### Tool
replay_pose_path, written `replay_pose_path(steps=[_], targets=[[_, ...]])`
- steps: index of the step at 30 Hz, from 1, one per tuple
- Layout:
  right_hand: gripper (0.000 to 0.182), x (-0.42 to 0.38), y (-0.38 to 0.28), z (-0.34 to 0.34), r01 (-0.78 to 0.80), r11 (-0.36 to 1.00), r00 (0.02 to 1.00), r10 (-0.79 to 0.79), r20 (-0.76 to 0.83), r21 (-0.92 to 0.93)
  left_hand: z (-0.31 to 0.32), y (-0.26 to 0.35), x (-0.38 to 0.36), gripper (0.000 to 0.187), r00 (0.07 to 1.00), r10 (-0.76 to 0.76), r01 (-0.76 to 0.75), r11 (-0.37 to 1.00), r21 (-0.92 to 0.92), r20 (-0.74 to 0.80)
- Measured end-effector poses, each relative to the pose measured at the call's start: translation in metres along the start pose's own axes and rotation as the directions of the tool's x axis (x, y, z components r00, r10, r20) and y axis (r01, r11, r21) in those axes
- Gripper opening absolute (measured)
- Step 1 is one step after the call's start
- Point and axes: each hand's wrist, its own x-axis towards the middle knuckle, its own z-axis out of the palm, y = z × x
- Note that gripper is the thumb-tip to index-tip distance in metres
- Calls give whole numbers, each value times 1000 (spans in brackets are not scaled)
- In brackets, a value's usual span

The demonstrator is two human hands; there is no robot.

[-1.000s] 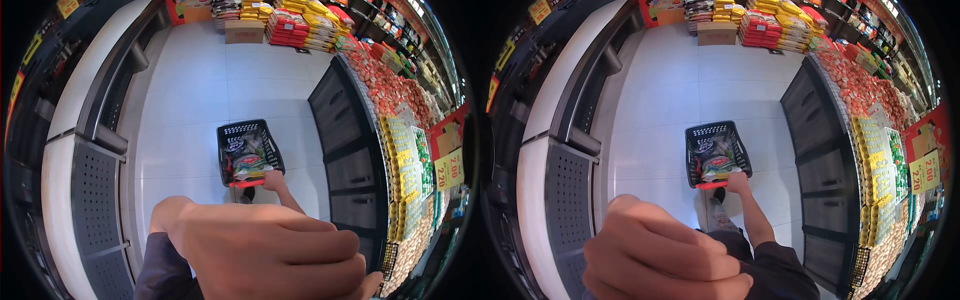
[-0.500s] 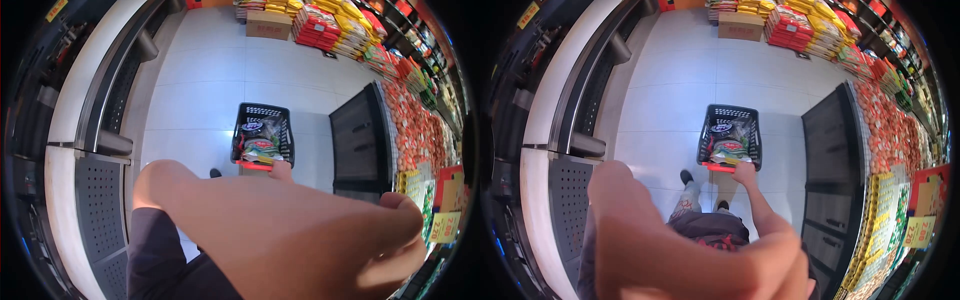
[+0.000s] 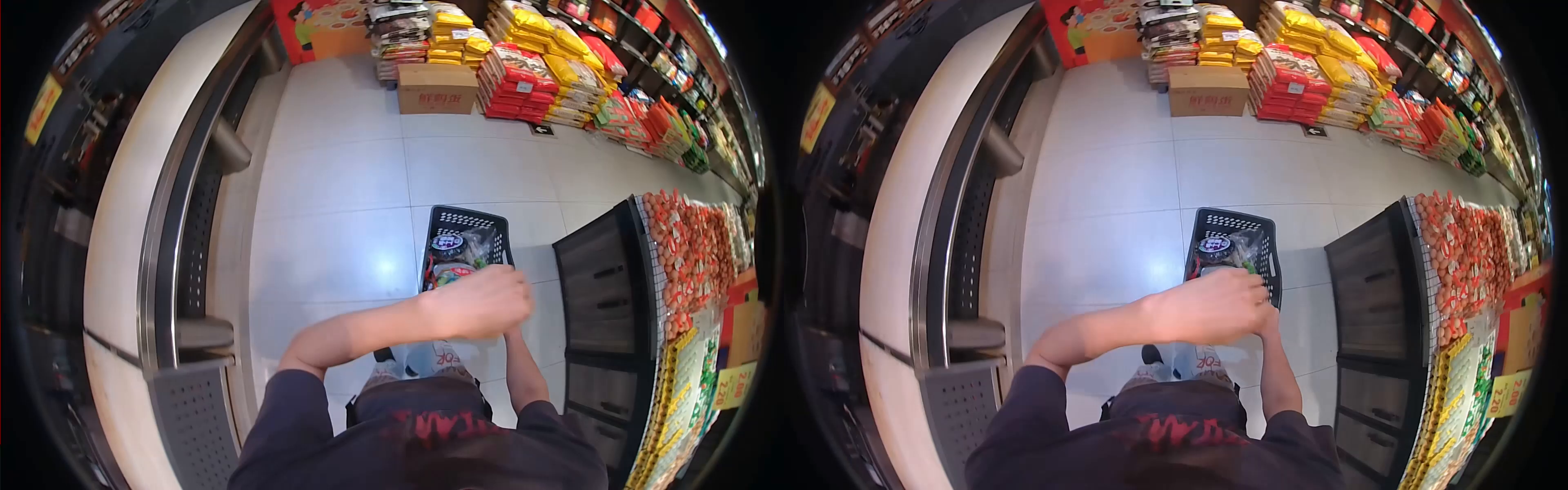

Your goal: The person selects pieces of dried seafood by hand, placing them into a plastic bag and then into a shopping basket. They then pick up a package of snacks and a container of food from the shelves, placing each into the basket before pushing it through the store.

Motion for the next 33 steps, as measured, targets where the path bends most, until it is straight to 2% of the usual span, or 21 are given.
replay_pose_path(steps=[2,3,5,7,9,13,15,16,18,19,20,21,22,23,25,28,29,30,31,32,33], targets=[[25,36,5,-4,-55,998,998,54,5,14,37,-72,-7,12,961,-217,240,962,-126,170],[25,53,8,-7,-73,997,997,72,28,31,51,-107,-14,14,888,-348,402,905,-139,300],[27,91,14,-18,-100,993,991,94,99,60,102,-179,-41,17,857,-446,472,880,-48,259],[28,129,19,-25,-120,988,991,113,75,95,153,-247,-93,17,737,-602,598,792,118,306],[30,173,30,-34,-137,983,990,133,44,125,193,-292,-149,16,584,-712,728,672,135,390],[30,229,46,-53,-146,986,988,141,58,81,259,-329,-274,22,195,-812,895,376,239,550],[31,260,52,-61,-186,977,983,184,28,107,265,-340,-316,26,-33,-749,908,253,332,661],[31,276,56,-68,-190,977,982,187,31,101,263,-340,-327,40,-136,-753,906,169,388,644],[29,307,64,-82,-243,959,970,242,20,145,266,-336,-329,46,-213,-743,898,107,427,634],[29,325,67,-86,-242,960,970,243,11,142,264,-348,-328,44,-310,-622,939,-84,332,719],[27,337,74,-83,-237,957,967,248,-50,168,278,-356,-335,37,-153,-696,964,52,261,702],[25,352,79,-79,-230,954,961,254,-110,193,305,-375,-349,31,-71,-743,973,95,211,665],[21,369,87,-78,-230,955,953,260,-156,188,321,-395,-340,29,-135,-765,974,14,226,630],[18,383,92,-78,-231,955,943,267,-198,185,325,-429,-328,29,-121,-773,976,23,218,623],[13,416,101,-88,-280,939,936,314,-157,201,325,-490,-307,29,-57,-780,995,-97,-31,623],[10,465,110,-108,-325,917,915,367,-169,230,301,-576,-279,30,37,-780,887,-263,-381,625],[10,482,115,-116,-337,914,909,378,-176,224,291,-615,-262,30,53,-776,887,-252,-386,628],[10,496,120,-123,-362,906,906,397,-146,217,276,-665,-235,30,25,-667,990,-86,-110,745],[10,511,128,-130,-387,898,901,417,-120,212,263,-713,-208,32,-50,-561,979,135,151,826],[12,519,135,-135,-384,897,892,422,-165,219,247,-744,-186,34,-68,-584,974,136,180,809],[12,535,141,-139,-391,892,885,432,-173,227,241,-785,-176,35,20,-628,971,198,134,778]])
